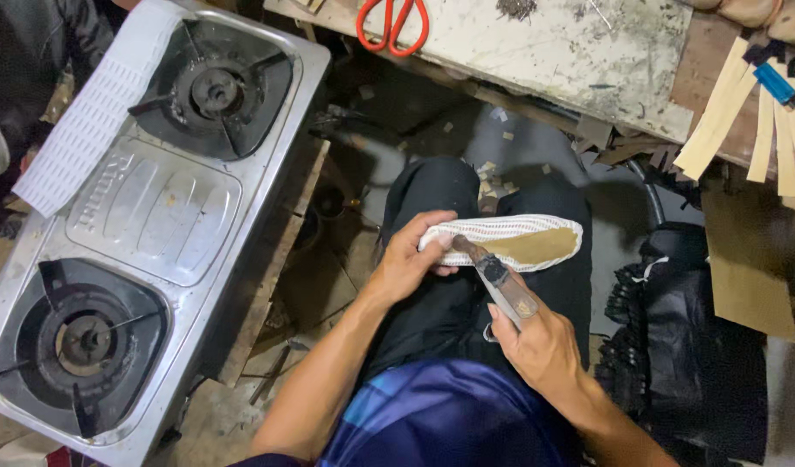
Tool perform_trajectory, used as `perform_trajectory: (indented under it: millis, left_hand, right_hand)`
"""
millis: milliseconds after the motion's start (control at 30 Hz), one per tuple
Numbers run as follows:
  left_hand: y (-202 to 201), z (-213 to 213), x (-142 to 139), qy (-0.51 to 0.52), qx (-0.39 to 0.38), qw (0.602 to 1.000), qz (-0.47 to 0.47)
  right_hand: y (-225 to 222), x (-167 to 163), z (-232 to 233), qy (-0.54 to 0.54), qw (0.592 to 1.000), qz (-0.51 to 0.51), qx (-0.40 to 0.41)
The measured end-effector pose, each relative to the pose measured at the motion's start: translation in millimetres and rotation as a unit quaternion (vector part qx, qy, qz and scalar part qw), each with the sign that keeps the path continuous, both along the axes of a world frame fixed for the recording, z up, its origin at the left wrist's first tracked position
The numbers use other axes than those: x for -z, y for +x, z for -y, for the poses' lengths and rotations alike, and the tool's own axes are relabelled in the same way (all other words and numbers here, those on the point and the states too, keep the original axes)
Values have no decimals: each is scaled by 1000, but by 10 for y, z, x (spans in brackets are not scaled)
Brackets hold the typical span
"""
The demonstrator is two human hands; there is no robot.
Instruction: The person sits on the floor with a shoe on their lap, hammering the woven upper over the insole of the last and tacking it in place. They use a hammer and pliers, pull the upper edges, insert a strap across the shoe, and place the finished shoe on a shelf with other lasts.
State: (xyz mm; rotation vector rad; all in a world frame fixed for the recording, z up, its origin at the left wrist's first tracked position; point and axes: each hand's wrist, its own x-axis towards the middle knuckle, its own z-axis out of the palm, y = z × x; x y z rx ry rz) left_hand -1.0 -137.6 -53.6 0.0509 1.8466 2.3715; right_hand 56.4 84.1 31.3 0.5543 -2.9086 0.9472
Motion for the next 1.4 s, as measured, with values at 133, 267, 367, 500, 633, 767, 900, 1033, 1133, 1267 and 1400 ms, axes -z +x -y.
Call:
perform_trajectory:
  millis: [133, 267, 367, 500, 633, 767, 900, 1033, 1133, 1267, 1400]
  left_hand:
    - [-9, 157, -128, -207, 0, 960, -188]
    - [16, 179, -146, -176, 14, 972, -154]
    - [12, 172, -125, -162, 9, 975, -151]
    - [-19, 208, -121, -175, 13, 975, -138]
    - [-37, 209, -135, -198, 0, 963, -183]
    - [-38, 212, -136, -177, 9, 972, -154]
    - [-92, 287, -161, -207, 5, 961, -185]
    - [-87, 320, -186, -214, 6, 962, -168]
    - [-62, 278, -166, -194, -6, 966, -173]
    - [-49, 271, -116, -197, -14, 968, -156]
    - [-66, 281, -115, -177, 0, 976, -125]
  right_hand:
    - [-96, -64, 32, 3, 996, -64, -60]
    - [59, -253, -151, -98, 969, 209, 91]
    - [162, -264, -263, -189, 975, -18, -111]
    - [-31, 32, -135, -76, 991, -76, -80]
    - [-25, -98, -88, -54, 998, 44, -2]
    - [157, -431, -21, -313, 945, 89, 26]
    - [-158, -180, 103, -38, 980, -118, -153]
    - [-243, 123, 73, 32, 996, -37, -68]
    - [-161, 26, -31, 61, 996, 62, -10]
    - [22, -286, -125, -117, 988, 80, 64]
    - [-56, -251, -23, -240, 962, 45, -122]
